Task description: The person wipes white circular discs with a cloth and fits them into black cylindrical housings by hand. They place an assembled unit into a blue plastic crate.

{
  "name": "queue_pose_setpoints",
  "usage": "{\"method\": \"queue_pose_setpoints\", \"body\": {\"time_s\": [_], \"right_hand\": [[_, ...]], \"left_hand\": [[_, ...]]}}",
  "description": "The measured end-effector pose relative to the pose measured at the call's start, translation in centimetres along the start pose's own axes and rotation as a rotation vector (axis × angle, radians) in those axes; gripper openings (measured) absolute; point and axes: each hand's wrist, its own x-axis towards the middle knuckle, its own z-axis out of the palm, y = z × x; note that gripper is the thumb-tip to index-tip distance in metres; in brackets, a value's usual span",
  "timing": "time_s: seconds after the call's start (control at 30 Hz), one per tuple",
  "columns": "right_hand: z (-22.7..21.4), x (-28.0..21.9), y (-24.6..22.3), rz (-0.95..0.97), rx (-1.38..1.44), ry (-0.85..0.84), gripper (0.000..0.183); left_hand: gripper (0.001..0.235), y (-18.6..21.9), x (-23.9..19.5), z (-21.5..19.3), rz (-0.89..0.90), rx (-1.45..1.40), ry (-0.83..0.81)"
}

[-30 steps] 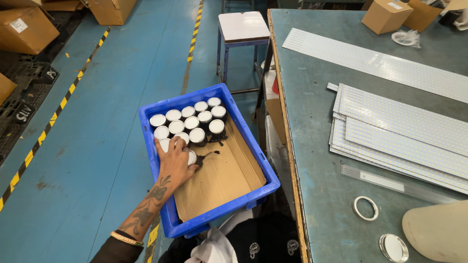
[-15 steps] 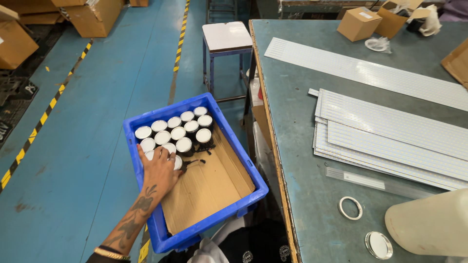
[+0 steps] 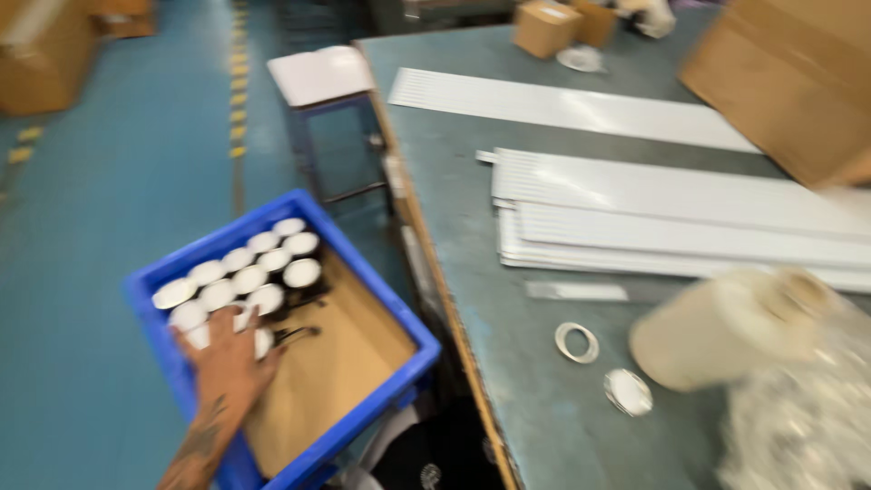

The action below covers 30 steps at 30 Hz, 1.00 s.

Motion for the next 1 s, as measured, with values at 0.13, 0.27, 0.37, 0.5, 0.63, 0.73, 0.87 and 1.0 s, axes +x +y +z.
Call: {"method": "queue_pose_setpoints", "body": {"time_s": [0.13, 0.27, 0.37, 0.5, 0.63, 0.73, 0.87, 1.0], "right_hand": [[-4.2, -5.1, 0.1, 0.112, -0.046, 0.129, 0.032], [-9.6, -9.3, 0.3, 0.249, -0.141, 0.325, 0.032], [-13.1, -11.6, -0.2, 0.379, -0.193, 0.486, 0.032], [-17.4, -13.4, 0.9, 0.593, -0.101, 0.715, 0.033], [-19.5, -14.8, 2.8, 0.746, 0.077, 0.904, 0.036], [-19.9, -15.5, 3.8, 0.695, 0.082, 0.965, 0.038], [-20.3, -16.8, 4.6, 0.747, 0.071, 1.062, 0.039], [-20.4, -17.0, 5.0, 0.724, 0.071, 1.086, 0.04]], "left_hand": [[0.051, 1.7, 0.6, -1.9, 0.132, -0.18, 0.157], [0.033, 9.5, 2.1, -4.7, 0.353, -0.422, 0.277], [0.034, 17.7, 2.1, -7.4, 0.568, -0.686, 0.281], [0.025, 29.3, -1.7, -11.3, 0.697, -1.182, -0.08], [0.018, 38.4, -6.9, -13.1, 0.848, -1.584, -0.571], [0.013, 41.5, -9.6, -12.9, 1.025, -1.321, -0.548], [0.014, 41.0, -9.6, -11.3, 0.994, -1.392, -0.722], [0.014, 41.4, -9.2, -10.4, 0.811, -1.412, -0.925]]}}
